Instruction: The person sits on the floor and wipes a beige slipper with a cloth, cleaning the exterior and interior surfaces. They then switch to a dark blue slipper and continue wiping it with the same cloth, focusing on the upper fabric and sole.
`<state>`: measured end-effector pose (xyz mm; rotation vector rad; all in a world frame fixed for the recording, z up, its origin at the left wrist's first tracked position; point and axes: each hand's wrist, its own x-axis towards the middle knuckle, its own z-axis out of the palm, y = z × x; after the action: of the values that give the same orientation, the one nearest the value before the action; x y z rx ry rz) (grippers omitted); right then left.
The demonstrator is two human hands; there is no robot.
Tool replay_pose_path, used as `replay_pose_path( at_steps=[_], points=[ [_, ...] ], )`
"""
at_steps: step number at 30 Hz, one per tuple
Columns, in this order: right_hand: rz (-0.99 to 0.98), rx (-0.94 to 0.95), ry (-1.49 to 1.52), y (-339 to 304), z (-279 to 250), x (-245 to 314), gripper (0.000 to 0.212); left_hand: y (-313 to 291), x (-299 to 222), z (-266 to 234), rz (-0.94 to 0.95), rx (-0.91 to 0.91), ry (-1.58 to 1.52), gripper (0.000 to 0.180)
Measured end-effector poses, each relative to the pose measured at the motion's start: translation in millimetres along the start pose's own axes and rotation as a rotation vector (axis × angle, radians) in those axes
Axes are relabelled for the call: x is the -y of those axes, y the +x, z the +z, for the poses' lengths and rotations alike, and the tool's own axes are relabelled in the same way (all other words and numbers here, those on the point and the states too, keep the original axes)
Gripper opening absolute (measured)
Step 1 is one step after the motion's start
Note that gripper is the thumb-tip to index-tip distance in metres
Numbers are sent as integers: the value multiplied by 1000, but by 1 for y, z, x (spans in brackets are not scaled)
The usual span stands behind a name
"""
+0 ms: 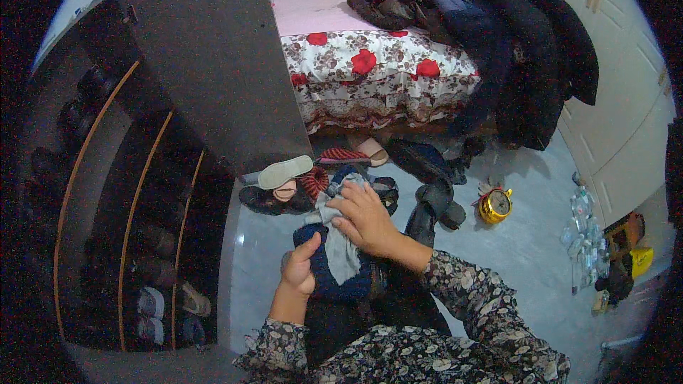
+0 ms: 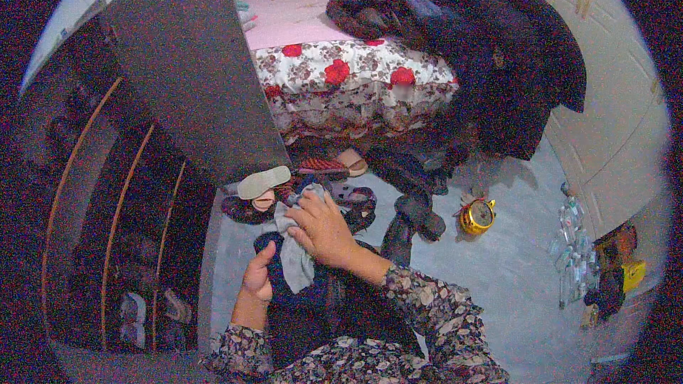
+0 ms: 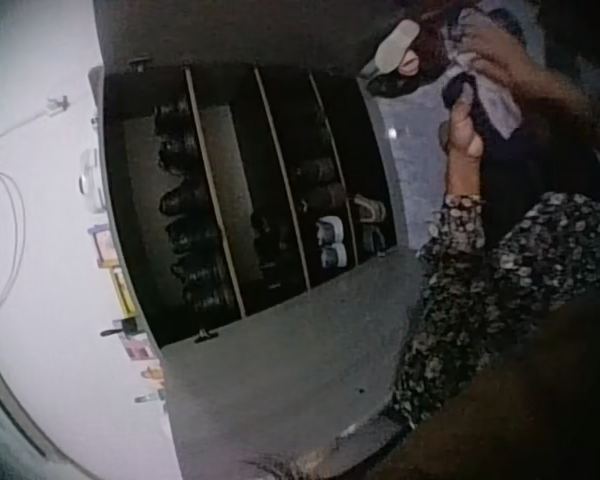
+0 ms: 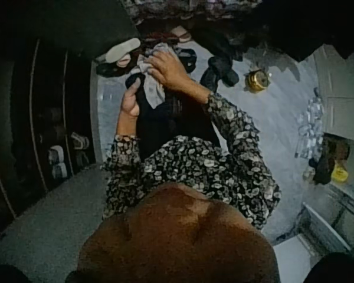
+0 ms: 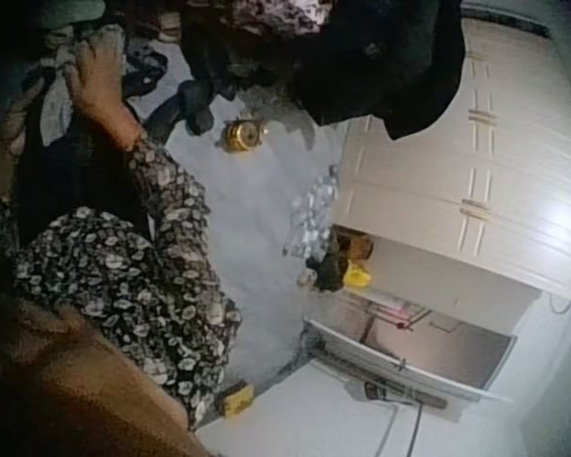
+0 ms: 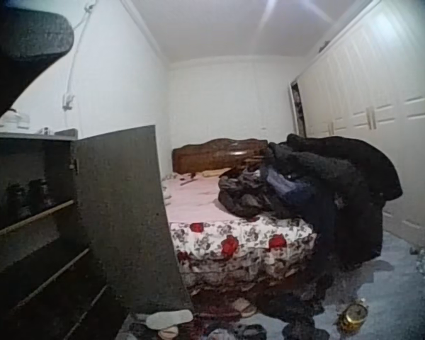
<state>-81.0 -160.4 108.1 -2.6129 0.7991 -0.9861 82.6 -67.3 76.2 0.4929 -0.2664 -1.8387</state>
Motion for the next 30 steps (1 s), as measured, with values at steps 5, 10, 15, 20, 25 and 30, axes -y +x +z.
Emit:
replay_pose_path(
  at_steps=[5, 10, 15, 20, 25, 30],
  points=[
    [-7, 3, -10, 26, 1, -18, 27, -2, -1, 5, 23, -4, 21, 45],
    [-14, -13, 40, 42, 8, -37, 27, 0, -2, 10, 30, -3, 32, 45],
    [-57, -29, 47, 35, 2, -29, 22, -4, -1, 6, 43, -76, 52, 44],
    [-90, -116, 131, 16, 0, -19, 21, -1, 1, 3, 18, -44, -13, 44],
    [-108, -95, 176, -6, -1, -4, 26, 0, 1, 1, 34, -37, -9, 43],
    [-166, -50, 170, -34, 0, 18, 36, -1, 2, -15, 16, -2, 2, 39]
  ],
)
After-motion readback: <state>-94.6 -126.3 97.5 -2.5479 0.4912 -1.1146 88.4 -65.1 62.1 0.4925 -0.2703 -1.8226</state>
